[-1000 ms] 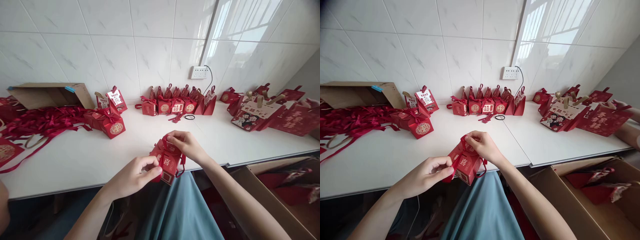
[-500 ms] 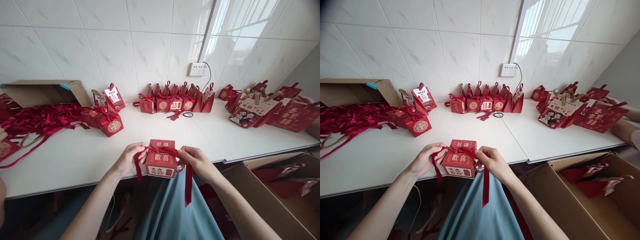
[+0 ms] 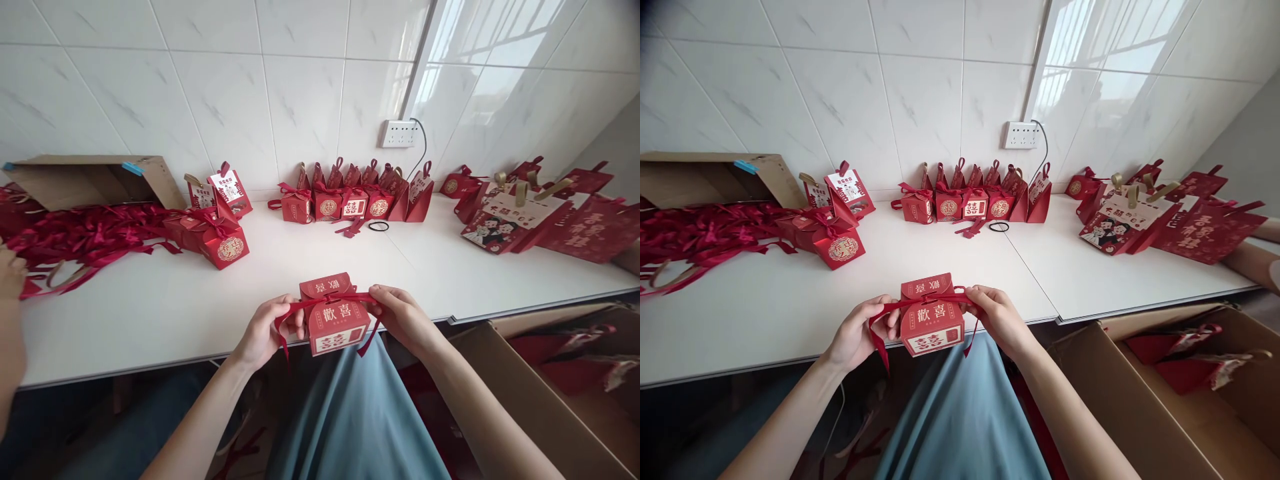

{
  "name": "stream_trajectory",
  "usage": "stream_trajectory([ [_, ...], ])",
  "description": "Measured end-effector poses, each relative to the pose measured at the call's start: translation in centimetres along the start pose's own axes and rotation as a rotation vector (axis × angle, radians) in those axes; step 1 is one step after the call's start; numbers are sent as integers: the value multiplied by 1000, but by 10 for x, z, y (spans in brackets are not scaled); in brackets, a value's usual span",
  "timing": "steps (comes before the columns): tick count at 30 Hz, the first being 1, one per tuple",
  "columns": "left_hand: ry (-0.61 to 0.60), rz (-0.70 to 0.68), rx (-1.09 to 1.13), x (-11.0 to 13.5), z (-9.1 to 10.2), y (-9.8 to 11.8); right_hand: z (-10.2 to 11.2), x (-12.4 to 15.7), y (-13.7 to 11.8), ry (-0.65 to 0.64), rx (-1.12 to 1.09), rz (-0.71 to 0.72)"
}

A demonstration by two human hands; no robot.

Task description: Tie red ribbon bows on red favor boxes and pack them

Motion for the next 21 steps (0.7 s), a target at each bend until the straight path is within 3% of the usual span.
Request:
stream_trajectory([
  [6,43,-13,-137,-8,16,-5,12,-9,19,-68,68,-48],
  [11,78,99,-400,-2,18,2,18,1,-11,-13,457,26],
  [16,101,90,-696,6,5,24,-16,11,-56,-87,550,194],
  [21,94,62,-796,7,-6,33,-46,2,-64,-107,600,308],
])
Point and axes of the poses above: each hand's wrist, its own x-axis away from the middle knuckle, its own z-axis out of the back of the hand, y = z × x, the point moved 9 cm from there along -x, towards the middle knuckle, and after that the axes turned 7 degrees about x, right-handed, at the moved point
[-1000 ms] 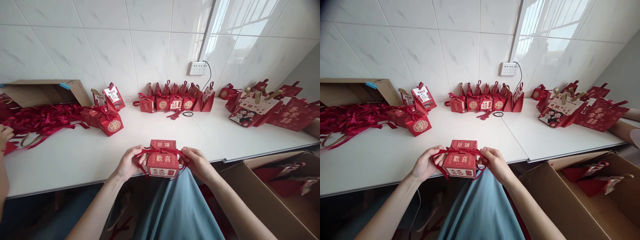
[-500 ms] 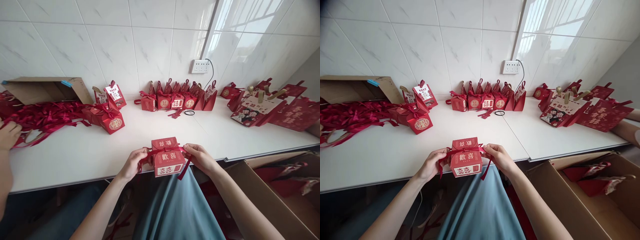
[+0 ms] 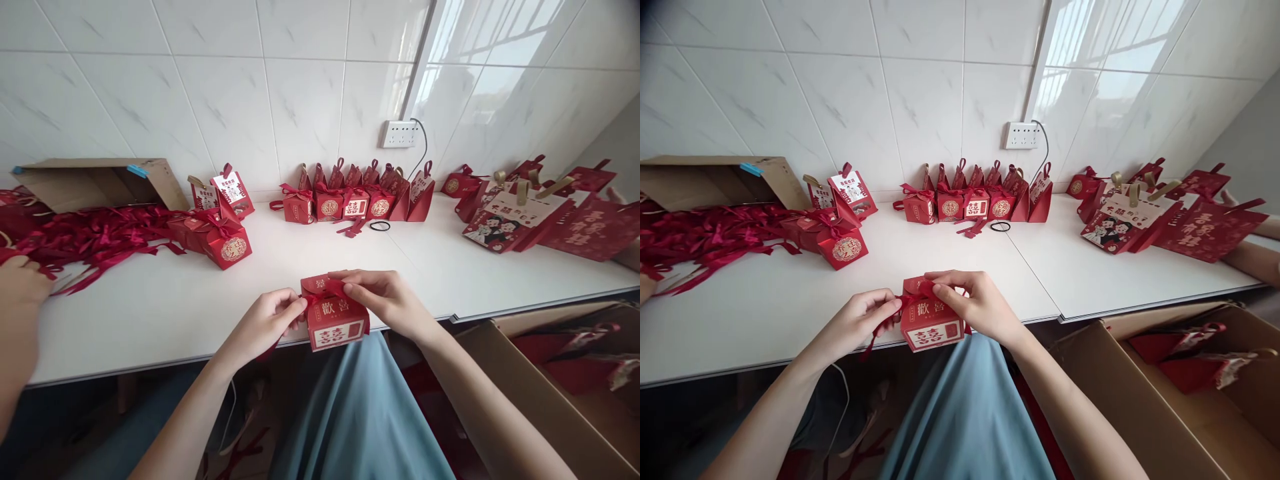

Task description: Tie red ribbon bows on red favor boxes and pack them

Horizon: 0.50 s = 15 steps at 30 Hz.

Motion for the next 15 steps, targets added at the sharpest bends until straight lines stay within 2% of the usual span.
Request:
stream_trajectory([
  [5,-4,-35,-88,2,1,12,-11,-10,-5,33,122,127],
  [10,21,-51,-123,0,5,21,-11,-18,-2,55,162,131],
  [15,17,-92,-78,-7,5,23,-17,-24,-2,2,178,122],
])
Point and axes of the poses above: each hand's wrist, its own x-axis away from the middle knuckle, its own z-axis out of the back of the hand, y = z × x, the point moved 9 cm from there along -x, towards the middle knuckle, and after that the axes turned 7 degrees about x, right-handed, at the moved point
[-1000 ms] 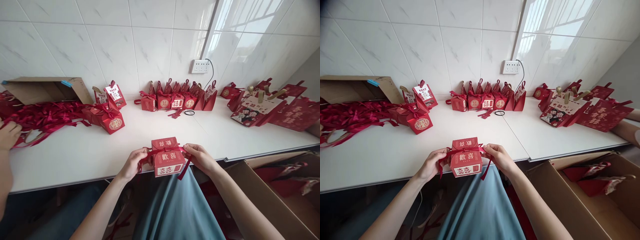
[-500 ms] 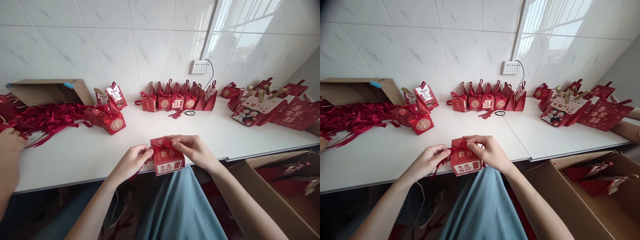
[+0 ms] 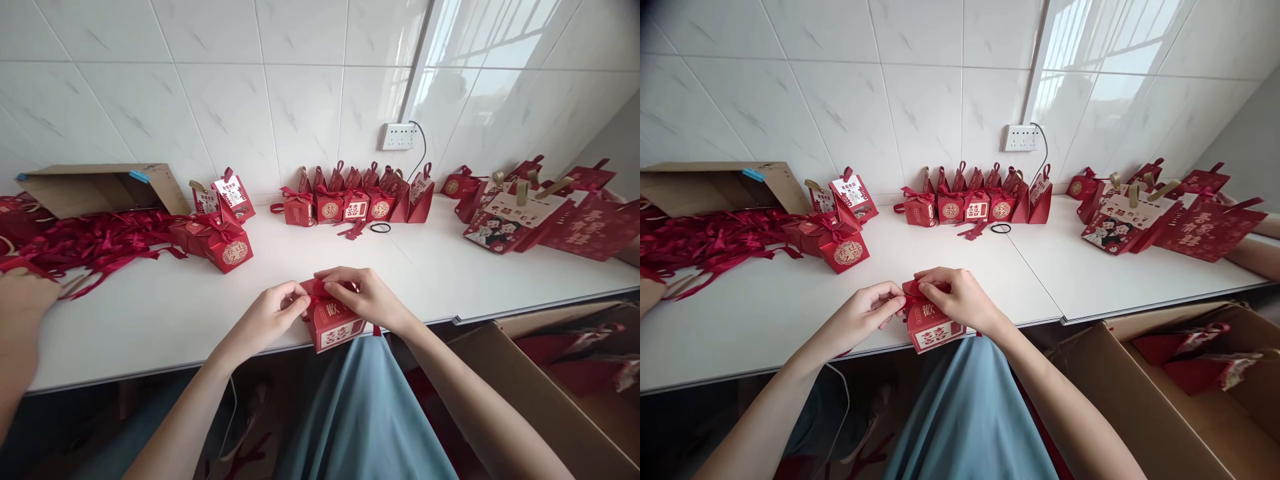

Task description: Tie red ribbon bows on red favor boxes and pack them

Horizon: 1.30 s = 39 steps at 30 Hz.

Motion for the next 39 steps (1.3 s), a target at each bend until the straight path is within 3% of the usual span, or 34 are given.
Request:
stream_trajectory([
  [11,-27,-27,-59,0,1,0,7,3,18,228,-50,-64],
  [17,20,-50,-153,5,10,6,4,8,26,287,-101,-136],
  [23,24,-136,-216,11,5,24,0,8,28,271,-129,-147],
  [29,220,-78,-278,10,18,22,1,9,25,272,-56,-140],
  [35,105,-443,-480,-2,-1,60,1,7,13,253,22,-51],
  [39,-2,-558,-602,-13,-15,73,-1,8,16,238,-56,-68],
])
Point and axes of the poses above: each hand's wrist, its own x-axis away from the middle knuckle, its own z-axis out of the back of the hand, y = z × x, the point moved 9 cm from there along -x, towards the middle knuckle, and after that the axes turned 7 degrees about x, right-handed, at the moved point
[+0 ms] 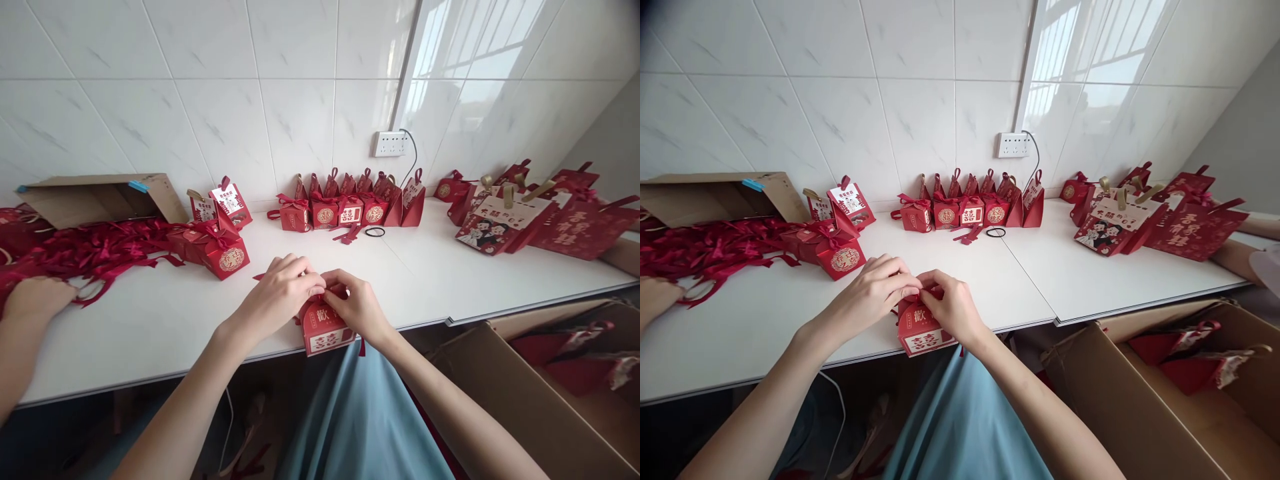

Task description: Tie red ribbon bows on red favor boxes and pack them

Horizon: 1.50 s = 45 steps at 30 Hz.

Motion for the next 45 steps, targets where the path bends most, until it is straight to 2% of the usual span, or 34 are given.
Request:
stream_trajectory([
  [2,-24,-26,22,-7,-1,0,-1,1,5,3,-60,-40],
  [5,20,3,138,-12,3,-9,-2,1,8,1,-119,-69],
  [9,84,188,334,-8,3,-38,-4,0,10,-13,-151,-88],
  [11,85,235,420,-3,1,-44,-5,0,11,-17,-141,-89],
  [14,65,211,483,3,1,-36,-4,-1,12,4,-114,-88],
  [18,-37,204,394,8,-1,-19,-1,-2,10,41,-104,-104],
  [22,-97,54,238,4,3,4,0,-2,7,47,-46,-115],
  [25,-89,1,166,-3,4,8,1,-2,6,46,-17,-91],
  [28,-40,16,196,-12,5,-3,1,-2,8,46,-37,-83],
  [30,-3,89,267,-14,3,-21,-1,-1,10,26,-73,-83],
  [33,73,232,368,-9,-3,-52,-4,0,12,0,-126,-108],
  [36,121,286,432,0,-12,-68,-4,1,14,23,-224,-124],
  [39,145,279,410,7,-18,-70,-3,1,14,57,-284,-115],
  [45,181,194,379,21,-23,-52,2,1,12,98,-224,-122],
])
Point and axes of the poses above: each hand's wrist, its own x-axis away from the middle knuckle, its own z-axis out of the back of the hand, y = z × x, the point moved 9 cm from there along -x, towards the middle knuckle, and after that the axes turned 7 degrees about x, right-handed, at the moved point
